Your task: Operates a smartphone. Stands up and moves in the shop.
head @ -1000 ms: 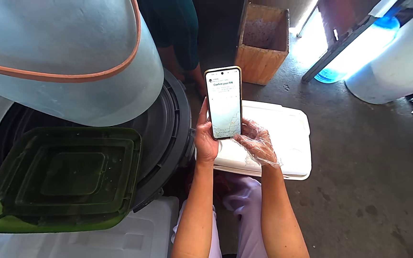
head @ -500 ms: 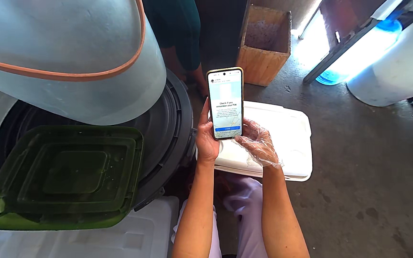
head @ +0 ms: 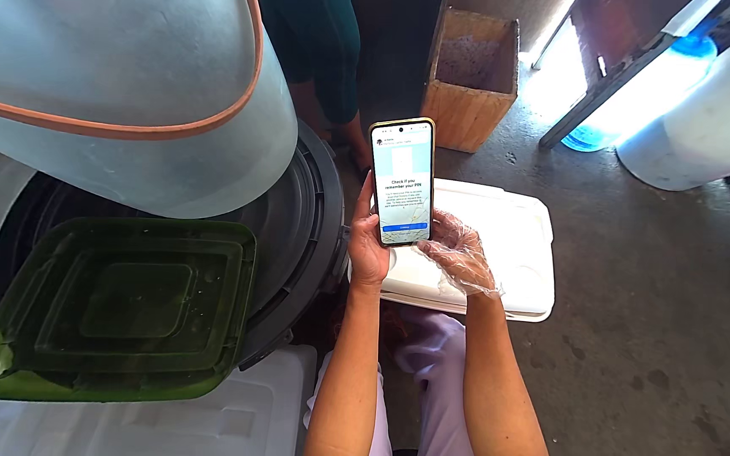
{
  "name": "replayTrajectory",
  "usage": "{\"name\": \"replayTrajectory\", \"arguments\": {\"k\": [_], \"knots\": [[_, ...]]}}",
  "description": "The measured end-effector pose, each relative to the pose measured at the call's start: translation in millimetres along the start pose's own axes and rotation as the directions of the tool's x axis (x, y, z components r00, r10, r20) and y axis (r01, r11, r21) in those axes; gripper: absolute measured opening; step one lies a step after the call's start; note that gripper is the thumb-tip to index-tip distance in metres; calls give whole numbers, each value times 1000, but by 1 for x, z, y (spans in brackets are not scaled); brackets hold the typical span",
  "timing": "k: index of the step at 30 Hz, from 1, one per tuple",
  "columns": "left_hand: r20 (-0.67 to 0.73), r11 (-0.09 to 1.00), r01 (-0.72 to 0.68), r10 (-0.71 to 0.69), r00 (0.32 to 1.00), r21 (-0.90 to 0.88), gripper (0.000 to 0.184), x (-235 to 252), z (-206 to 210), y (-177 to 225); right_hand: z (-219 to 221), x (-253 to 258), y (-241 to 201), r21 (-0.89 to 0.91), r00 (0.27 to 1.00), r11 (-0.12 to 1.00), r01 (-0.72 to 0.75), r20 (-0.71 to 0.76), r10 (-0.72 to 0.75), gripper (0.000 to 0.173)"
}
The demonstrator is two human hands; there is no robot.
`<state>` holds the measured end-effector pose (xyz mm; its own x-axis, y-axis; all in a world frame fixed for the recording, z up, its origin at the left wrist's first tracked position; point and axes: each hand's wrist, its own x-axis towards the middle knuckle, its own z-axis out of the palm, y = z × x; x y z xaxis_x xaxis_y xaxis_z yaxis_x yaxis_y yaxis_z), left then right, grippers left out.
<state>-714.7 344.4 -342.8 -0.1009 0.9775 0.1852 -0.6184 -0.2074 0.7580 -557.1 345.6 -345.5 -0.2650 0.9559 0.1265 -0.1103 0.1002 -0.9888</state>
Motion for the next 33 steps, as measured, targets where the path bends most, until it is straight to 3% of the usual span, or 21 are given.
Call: {"name": "replayTrajectory", "arguments": {"k": [33], "knots": [[-6,997,32,-33,999,-64,60,2,-1,-1,3,0,0,22,1000,1000,18,-7,-18,59]]}}
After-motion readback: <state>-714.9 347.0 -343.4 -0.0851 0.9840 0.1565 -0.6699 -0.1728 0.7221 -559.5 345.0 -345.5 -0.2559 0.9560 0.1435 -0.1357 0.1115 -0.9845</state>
